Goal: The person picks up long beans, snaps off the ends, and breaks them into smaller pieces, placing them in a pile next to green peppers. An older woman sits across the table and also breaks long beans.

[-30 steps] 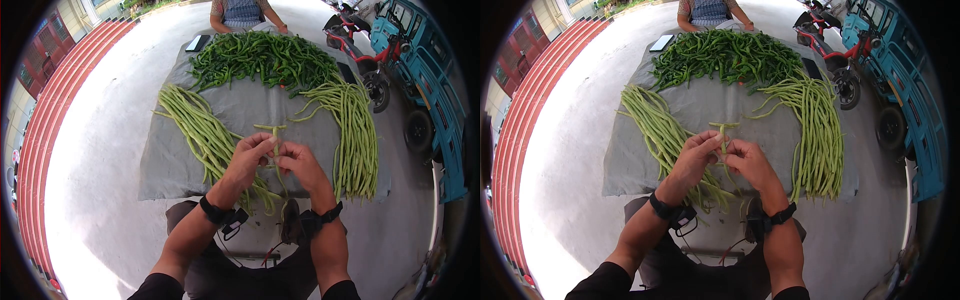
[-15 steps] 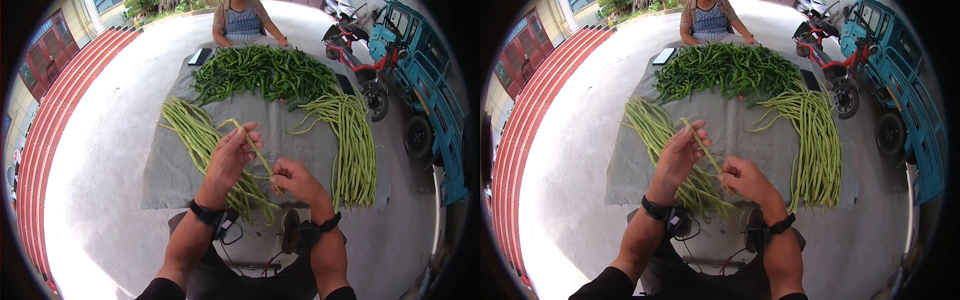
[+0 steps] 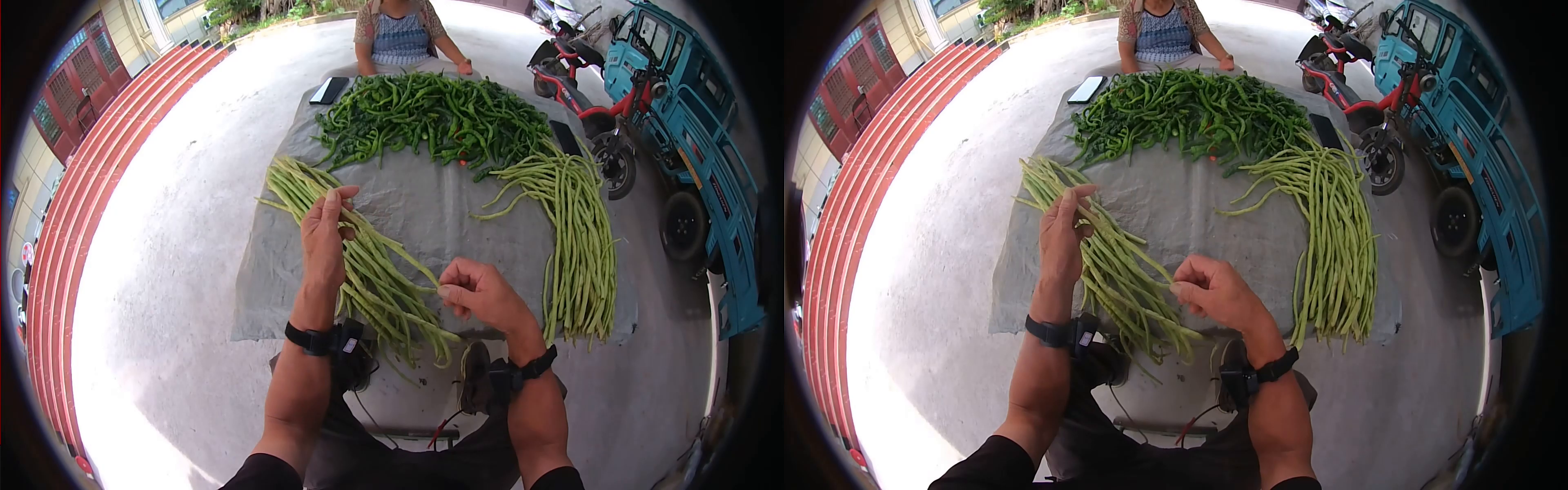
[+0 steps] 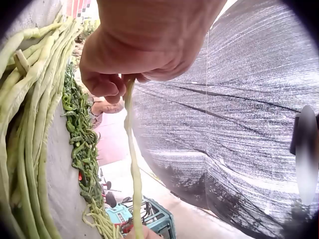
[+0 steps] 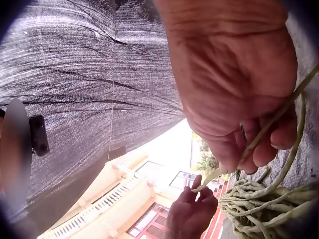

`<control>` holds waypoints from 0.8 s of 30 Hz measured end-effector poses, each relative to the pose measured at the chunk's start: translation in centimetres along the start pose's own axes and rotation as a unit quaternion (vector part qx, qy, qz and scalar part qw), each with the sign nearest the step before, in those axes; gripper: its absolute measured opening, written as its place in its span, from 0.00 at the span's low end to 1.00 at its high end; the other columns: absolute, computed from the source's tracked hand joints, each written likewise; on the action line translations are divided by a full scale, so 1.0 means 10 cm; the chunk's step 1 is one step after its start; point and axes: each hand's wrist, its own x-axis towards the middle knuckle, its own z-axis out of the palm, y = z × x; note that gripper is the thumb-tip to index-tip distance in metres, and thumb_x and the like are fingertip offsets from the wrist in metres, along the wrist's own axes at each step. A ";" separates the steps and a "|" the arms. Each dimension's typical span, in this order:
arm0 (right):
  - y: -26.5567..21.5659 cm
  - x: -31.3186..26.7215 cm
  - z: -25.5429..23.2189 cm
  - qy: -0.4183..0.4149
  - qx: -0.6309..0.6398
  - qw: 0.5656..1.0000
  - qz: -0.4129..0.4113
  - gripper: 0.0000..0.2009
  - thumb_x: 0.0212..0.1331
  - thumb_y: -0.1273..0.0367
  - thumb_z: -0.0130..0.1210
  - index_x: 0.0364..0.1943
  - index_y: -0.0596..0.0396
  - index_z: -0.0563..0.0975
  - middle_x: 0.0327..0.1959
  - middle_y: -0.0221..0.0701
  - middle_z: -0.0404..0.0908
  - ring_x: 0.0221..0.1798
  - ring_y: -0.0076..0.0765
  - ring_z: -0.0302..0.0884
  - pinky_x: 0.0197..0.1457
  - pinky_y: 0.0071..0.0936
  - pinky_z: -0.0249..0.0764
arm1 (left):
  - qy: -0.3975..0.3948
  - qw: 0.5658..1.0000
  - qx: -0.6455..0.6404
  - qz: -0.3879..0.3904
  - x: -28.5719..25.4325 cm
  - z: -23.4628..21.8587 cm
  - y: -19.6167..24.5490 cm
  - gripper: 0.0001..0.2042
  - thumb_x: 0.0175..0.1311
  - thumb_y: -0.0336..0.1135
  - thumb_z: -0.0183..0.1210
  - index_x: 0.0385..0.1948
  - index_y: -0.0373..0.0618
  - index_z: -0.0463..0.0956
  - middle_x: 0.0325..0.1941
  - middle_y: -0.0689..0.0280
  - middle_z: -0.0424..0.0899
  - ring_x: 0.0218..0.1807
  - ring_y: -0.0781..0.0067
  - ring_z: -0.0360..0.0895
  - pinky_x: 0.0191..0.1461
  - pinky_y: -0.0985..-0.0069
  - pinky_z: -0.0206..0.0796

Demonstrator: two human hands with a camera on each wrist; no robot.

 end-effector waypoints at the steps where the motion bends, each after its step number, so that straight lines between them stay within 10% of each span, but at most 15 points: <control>1: 0.00 0.00 0.00 0.003 -0.003 1.000 0.000 0.05 0.69 0.69 0.63 0.40 0.55 0.79 0.30 0.22 0.80 0.27 0.15 0.73 0.30 0.19 0.71 | 0.007 1.000 0.013 0.004 0.01 -0.05 0.01 0.19 0.83 0.47 0.52 0.50 0.43 0.85 0.31 0.76 0.75 0.32 0.85 0.70 0.34 0.84 0.62; 24: -0.05 0.00 0.06 -0.006 -0.049 0.999 -0.014 0.05 0.68 0.70 0.63 0.40 0.58 0.82 0.30 0.23 0.82 0.29 0.17 0.74 0.33 0.21 0.73 | 0.153 0.982 0.009 0.114 0.27 -0.56 0.07 0.11 0.76 0.37 0.63 0.49 0.40 0.78 0.32 0.71 0.81 0.29 0.86 0.73 0.30 0.83 0.59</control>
